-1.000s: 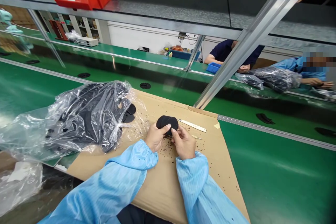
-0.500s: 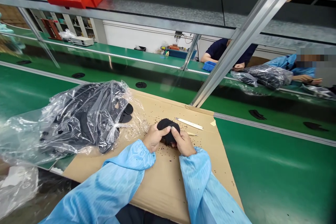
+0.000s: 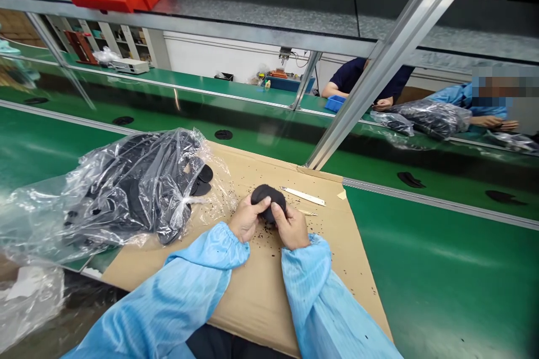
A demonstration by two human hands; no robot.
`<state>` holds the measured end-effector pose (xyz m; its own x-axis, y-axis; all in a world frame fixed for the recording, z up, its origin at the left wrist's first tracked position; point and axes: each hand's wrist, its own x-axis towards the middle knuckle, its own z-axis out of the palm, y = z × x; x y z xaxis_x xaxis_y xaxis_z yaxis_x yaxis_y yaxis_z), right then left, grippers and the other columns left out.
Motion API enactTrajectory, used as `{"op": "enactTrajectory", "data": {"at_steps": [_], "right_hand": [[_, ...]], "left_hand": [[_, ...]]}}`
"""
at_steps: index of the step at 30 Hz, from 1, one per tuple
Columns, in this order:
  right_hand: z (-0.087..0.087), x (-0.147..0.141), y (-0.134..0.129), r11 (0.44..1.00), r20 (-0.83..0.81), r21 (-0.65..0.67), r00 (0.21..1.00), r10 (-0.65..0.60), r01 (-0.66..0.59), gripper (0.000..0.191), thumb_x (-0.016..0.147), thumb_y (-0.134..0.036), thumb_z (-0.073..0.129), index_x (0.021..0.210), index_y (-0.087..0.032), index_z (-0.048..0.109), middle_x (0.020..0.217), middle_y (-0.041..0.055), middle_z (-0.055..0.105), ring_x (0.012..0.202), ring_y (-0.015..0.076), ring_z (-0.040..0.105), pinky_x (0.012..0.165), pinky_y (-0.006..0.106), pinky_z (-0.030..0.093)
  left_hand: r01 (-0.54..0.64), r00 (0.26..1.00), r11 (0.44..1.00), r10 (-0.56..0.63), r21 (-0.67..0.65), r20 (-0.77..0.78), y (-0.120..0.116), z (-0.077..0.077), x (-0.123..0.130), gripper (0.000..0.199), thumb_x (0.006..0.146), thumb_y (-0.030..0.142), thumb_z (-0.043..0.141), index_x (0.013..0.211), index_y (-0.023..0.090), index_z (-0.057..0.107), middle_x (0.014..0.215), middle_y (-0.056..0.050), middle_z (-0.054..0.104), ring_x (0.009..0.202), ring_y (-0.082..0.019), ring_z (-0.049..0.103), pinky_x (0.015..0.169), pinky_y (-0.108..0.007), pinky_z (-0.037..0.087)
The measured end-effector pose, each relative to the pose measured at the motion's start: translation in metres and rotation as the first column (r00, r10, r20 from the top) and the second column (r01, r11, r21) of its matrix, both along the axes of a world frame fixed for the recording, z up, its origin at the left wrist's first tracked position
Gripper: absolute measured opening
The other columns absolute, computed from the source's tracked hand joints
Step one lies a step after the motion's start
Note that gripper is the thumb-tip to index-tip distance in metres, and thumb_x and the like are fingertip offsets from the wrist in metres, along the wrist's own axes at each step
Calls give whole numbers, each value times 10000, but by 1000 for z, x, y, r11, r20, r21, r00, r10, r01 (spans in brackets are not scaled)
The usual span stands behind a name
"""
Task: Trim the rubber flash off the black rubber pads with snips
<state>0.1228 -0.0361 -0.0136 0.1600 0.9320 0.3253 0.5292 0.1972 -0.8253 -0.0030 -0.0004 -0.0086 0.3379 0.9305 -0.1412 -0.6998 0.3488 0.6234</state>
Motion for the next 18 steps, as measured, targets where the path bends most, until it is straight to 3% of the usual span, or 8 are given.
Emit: {"op": "enactTrajectory", "data": {"at_steps": [3, 5, 10, 18], "right_hand": [[2, -5, -4, 984, -82, 170, 995, 57, -42, 352, 864, -463, 541, 1010, -151, 610, 758, 48, 627, 643, 163, 583, 586, 274, 487], [5, -7, -7, 953, -42, 285, 991, 123, -107, 304, 879, -362, 552, 1101, -162, 604, 871, 74, 640, 761, 182, 615, 676, 306, 519], [10, -11, -9, 872, 101, 475, 992, 74, -113, 180, 883, -162, 553, 1010, -202, 675, 900, 71, 658, 841, 186, 623, 750, 331, 526], [9, -12, -8, 862, 173, 502, 985, -21, -70, 194, 894, -163, 550, 1015, -215, 692, 903, 66, 670, 841, 177, 634, 756, 321, 543]], "left_hand": [[55, 996, 994, -48, -92, 68, 3, 1, -4, 332, 640, 260, 816, 918, 129, 692, 834, -53, 685, 691, -130, 599, 649, -245, 493], [133, 988, 977, -117, -165, 106, 4, 1, -7, 241, 698, 259, 768, 874, 119, 683, 772, -49, 665, 619, -120, 576, 571, -239, 480], [234, 966, 957, -210, -169, 152, 4, -3, -9, 156, 744, 220, 723, 849, 125, 657, 734, -26, 630, 603, -109, 574, 545, -223, 488], [224, 974, 966, -216, -126, 76, 4, -10, -7, 226, 726, 299, 747, 860, 146, 648, 748, -15, 609, 631, -111, 566, 570, -236, 496]]}}
